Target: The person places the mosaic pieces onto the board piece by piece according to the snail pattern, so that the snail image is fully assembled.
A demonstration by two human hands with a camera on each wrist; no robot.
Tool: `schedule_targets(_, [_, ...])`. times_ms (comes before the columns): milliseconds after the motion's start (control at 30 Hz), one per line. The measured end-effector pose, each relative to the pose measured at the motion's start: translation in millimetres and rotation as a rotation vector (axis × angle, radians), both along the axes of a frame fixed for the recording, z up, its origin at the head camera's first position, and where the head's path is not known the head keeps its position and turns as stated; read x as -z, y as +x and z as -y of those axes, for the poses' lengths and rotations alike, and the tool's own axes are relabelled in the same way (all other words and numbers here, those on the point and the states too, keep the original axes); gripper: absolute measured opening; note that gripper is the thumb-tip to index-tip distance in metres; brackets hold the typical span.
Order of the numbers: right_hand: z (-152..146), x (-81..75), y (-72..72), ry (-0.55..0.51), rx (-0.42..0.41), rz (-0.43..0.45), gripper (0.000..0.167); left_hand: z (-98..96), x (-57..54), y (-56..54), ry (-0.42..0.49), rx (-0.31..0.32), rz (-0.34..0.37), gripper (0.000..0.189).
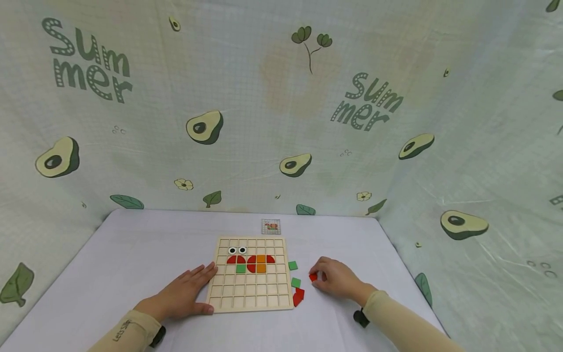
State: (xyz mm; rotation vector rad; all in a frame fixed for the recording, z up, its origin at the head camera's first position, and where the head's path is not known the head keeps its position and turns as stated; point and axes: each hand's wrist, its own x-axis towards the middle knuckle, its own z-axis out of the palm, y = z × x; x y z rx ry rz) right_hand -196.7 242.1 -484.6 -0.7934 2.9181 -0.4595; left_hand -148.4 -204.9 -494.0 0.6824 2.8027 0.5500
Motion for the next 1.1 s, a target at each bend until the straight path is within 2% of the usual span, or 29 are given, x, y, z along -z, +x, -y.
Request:
schedule_targets(133, [0.9, 1.9, 0.4, 0.007, 0.034, -0.021, 0.023, -0.4, 1.0, -1.1, 0.004, 0.000, -0.003, 0.106])
schedule_targets(300, [3.5, 2.4, 1.2, 0.009, 0.044, -0.048, 0.018, 0.1, 2.5, -1.6, 0.000, 0.000, -0.008, 0.107])
schedule_targets(433, [6.1, 2.1, 1.6, 0.022, 0.047, -0.060, 0.021, 0.1, 3.0, -1.9, -0.007, -0.003, -0.014, 0.107])
schedule_targets(600, [9.1, 0.3, 1.4, 0.033, 0.044, -0.051, 0.027, -0.5, 2.2, -2.2, -0.005, -0.004, -0.009, 0.107])
schedule_targets(967, [8.8, 2.1, 2.7, 0.032, 0.079, -0.037, 0.023, -1.8, -0.9, -0.4, -0.001, -0.006, -0.001, 0.106])
schedule_targets(1100, [7.8, 3.9, 2.8, 0.014, 0.068, -0.047, 0.021, -1.6, -0.7, 0.2, 0.002, -0.005, 0.001, 0.106])
